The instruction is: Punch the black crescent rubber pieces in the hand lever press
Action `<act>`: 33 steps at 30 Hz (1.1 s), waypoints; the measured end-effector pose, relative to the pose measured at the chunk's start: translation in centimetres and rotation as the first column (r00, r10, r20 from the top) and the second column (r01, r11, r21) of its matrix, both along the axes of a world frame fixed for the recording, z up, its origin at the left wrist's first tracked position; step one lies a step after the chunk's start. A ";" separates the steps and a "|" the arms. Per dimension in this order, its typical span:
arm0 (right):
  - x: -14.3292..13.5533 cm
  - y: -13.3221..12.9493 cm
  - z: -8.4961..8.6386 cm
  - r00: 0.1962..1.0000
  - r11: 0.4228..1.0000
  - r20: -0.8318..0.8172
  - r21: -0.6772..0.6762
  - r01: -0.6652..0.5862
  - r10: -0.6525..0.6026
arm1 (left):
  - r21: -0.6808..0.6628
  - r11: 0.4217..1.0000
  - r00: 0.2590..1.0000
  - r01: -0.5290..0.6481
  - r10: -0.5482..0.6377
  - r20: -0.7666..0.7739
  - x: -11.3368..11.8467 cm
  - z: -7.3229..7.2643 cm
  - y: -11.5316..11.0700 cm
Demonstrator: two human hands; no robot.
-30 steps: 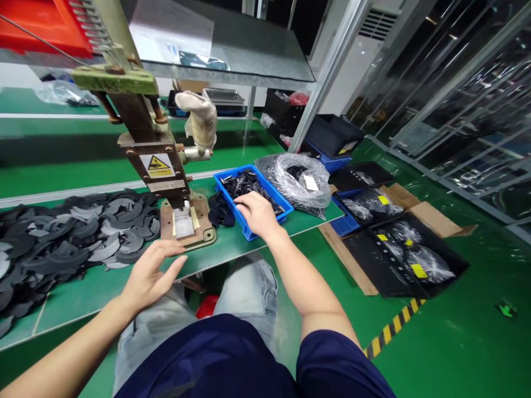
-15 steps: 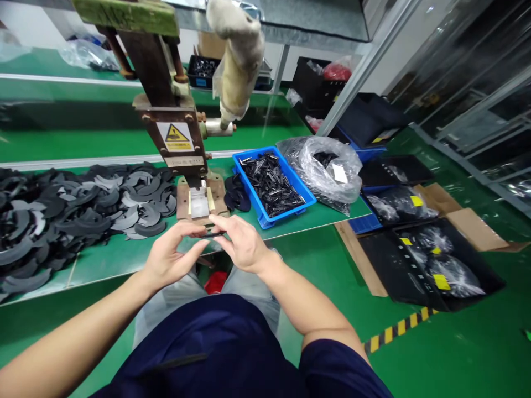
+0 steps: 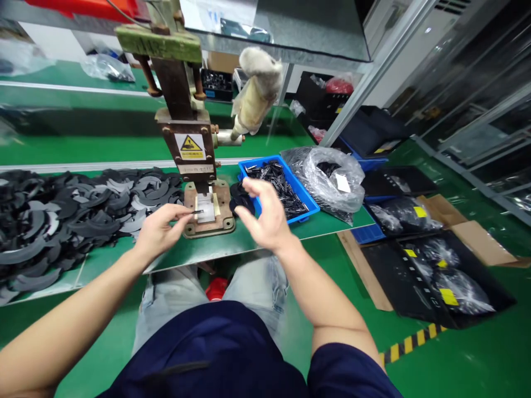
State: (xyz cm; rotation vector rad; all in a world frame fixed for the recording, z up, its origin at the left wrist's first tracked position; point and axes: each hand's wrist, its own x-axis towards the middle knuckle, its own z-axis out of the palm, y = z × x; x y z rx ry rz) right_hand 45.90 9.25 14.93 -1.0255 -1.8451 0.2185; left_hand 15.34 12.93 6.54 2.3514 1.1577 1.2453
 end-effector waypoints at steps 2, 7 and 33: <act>0.8 2.2 3.1 0.996 0.996 -0.092 0.083 0.011 -0.003 | -0.003 0.999 0.996 -0.040 0.039 -0.075 -0.8 -0.9 2.2; -0.6 5.9 10.1 0.980 0.969 -0.152 0.229 -0.089 0.126 | 0.021 0.999 0.973 -0.034 0.038 -0.229 -0.7 -2.1 5.6; -3.9 1.5 -1.0 0.963 0.907 -0.245 0.421 0.004 0.110 | 0.033 0.951 0.852 -0.307 0.291 -0.436 -8.9 -0.4 0.8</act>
